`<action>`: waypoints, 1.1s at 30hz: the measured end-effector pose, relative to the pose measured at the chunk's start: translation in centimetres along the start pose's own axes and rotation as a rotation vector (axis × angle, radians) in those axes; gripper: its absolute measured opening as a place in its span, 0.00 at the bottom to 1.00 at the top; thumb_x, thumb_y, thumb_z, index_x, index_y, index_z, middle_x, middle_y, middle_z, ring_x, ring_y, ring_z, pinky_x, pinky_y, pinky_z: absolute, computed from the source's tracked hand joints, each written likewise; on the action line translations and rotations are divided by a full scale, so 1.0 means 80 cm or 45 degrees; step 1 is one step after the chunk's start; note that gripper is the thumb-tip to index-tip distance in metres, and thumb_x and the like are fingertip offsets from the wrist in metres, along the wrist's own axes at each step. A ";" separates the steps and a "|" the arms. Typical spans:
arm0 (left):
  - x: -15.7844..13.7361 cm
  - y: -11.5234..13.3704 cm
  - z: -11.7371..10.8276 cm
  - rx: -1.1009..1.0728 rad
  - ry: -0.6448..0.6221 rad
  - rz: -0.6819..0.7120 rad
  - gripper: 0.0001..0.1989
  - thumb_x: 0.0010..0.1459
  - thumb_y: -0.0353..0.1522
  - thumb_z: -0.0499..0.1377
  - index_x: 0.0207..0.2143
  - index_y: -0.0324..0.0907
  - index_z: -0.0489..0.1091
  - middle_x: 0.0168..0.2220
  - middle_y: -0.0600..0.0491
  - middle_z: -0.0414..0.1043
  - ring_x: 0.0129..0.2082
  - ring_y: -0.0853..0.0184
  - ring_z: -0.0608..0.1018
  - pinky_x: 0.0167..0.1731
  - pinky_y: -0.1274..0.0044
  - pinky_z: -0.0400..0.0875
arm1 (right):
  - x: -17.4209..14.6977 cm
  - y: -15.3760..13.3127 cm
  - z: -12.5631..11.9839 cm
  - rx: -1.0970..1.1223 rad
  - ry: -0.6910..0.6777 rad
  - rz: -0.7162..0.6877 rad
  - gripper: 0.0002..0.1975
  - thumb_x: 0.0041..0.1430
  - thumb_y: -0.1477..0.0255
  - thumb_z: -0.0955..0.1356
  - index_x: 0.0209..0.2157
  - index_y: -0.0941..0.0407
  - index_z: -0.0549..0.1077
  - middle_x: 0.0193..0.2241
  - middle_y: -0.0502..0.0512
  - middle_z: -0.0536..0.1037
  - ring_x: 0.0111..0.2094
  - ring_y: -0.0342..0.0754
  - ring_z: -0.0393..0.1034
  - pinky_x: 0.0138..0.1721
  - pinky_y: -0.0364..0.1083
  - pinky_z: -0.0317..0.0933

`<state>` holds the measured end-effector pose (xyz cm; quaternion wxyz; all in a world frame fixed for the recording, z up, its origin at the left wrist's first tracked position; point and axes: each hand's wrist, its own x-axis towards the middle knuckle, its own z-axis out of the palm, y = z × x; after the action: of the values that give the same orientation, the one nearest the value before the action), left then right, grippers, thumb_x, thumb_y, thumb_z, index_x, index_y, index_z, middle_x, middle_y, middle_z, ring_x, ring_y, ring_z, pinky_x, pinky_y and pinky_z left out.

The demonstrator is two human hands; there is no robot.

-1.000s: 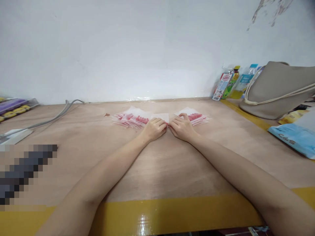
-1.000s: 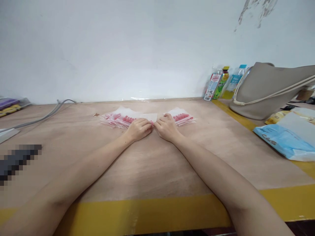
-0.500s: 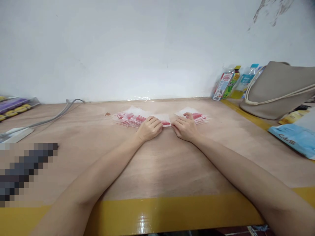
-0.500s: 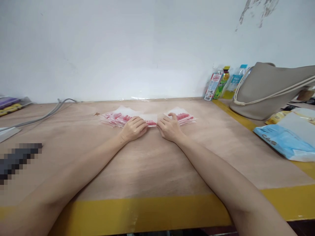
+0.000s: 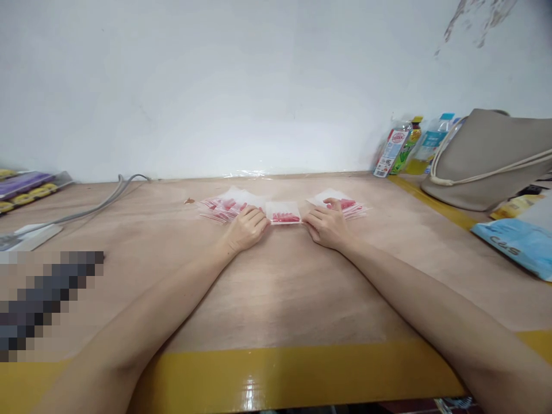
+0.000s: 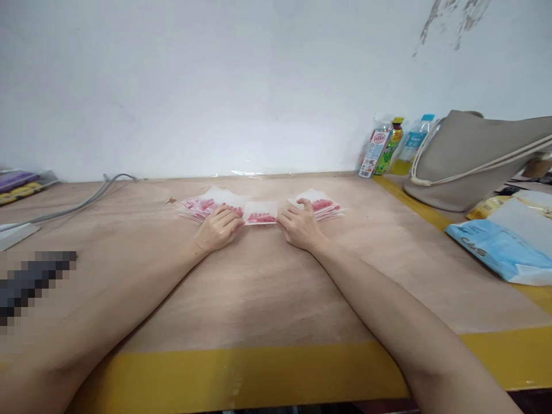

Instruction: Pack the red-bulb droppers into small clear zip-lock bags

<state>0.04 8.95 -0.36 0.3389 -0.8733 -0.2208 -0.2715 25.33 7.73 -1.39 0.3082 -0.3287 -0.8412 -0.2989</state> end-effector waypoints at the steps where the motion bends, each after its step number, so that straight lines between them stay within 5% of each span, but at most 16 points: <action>1: -0.001 0.000 0.001 0.014 0.002 -0.009 0.12 0.61 0.26 0.48 0.25 0.40 0.65 0.25 0.51 0.70 0.28 0.67 0.72 0.38 0.70 0.68 | 0.000 0.000 0.000 0.011 -0.009 0.004 0.11 0.59 0.75 0.60 0.27 0.57 0.70 0.24 0.51 0.74 0.30 0.44 0.62 0.47 0.52 0.41; 14: 0.000 0.003 0.001 0.057 -0.045 -0.053 0.14 0.61 0.26 0.47 0.23 0.41 0.63 0.23 0.52 0.66 0.26 0.67 0.70 0.42 0.68 0.66 | -0.002 0.004 -0.001 0.050 -0.060 0.037 0.10 0.59 0.76 0.60 0.28 0.56 0.71 0.24 0.51 0.74 0.32 0.45 0.64 0.46 0.52 0.43; 20: 0.003 0.004 0.004 0.025 -0.070 -0.025 0.14 0.62 0.28 0.48 0.23 0.40 0.64 0.24 0.52 0.68 0.28 0.67 0.71 0.42 0.70 0.66 | -0.003 0.003 0.006 0.181 -0.092 0.043 0.10 0.58 0.69 0.63 0.41 0.56 0.71 0.38 0.56 0.74 0.39 0.47 0.66 0.36 0.46 0.51; 23: 0.006 0.006 0.001 -0.023 -0.088 -0.013 0.12 0.63 0.31 0.49 0.26 0.41 0.66 0.27 0.52 0.71 0.32 0.67 0.73 0.45 0.69 0.64 | 0.001 -0.003 0.013 0.236 -0.110 0.049 0.09 0.58 0.75 0.61 0.36 0.56 0.72 0.36 0.55 0.75 0.37 0.46 0.66 0.35 0.44 0.55; 26: 0.004 0.006 -0.007 -0.061 -0.101 -0.127 0.09 0.61 0.37 0.52 0.38 0.42 0.69 0.40 0.49 0.73 0.44 0.61 0.72 0.52 0.61 0.57 | 0.005 0.000 0.015 0.265 -0.057 0.122 0.10 0.57 0.80 0.59 0.33 0.56 0.70 0.37 0.56 0.74 0.38 0.46 0.67 0.36 0.44 0.58; 29: -0.003 0.001 -0.012 -0.017 -0.113 -0.343 0.23 0.56 0.43 0.54 0.50 0.40 0.63 0.50 0.42 0.67 0.53 0.52 0.66 0.55 0.54 0.49 | 0.003 0.021 0.009 0.337 0.064 0.249 0.10 0.57 0.80 0.58 0.35 0.56 0.68 0.41 0.58 0.73 0.40 0.46 0.68 0.38 0.44 0.60; 33: -0.017 -0.010 -0.008 0.018 -0.156 -0.496 0.24 0.53 0.45 0.56 0.49 0.40 0.64 0.47 0.42 0.69 0.52 0.48 0.67 0.55 0.49 0.45 | -0.011 0.062 0.001 0.374 0.100 0.455 0.08 0.54 0.79 0.59 0.33 0.55 0.67 0.41 0.59 0.73 0.40 0.48 0.68 0.39 0.45 0.60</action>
<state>-1.64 8.79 -0.46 0.2719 -0.8266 -0.4077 -0.2766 29.44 10.45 -0.58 0.4331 -0.4122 -0.7915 -0.1265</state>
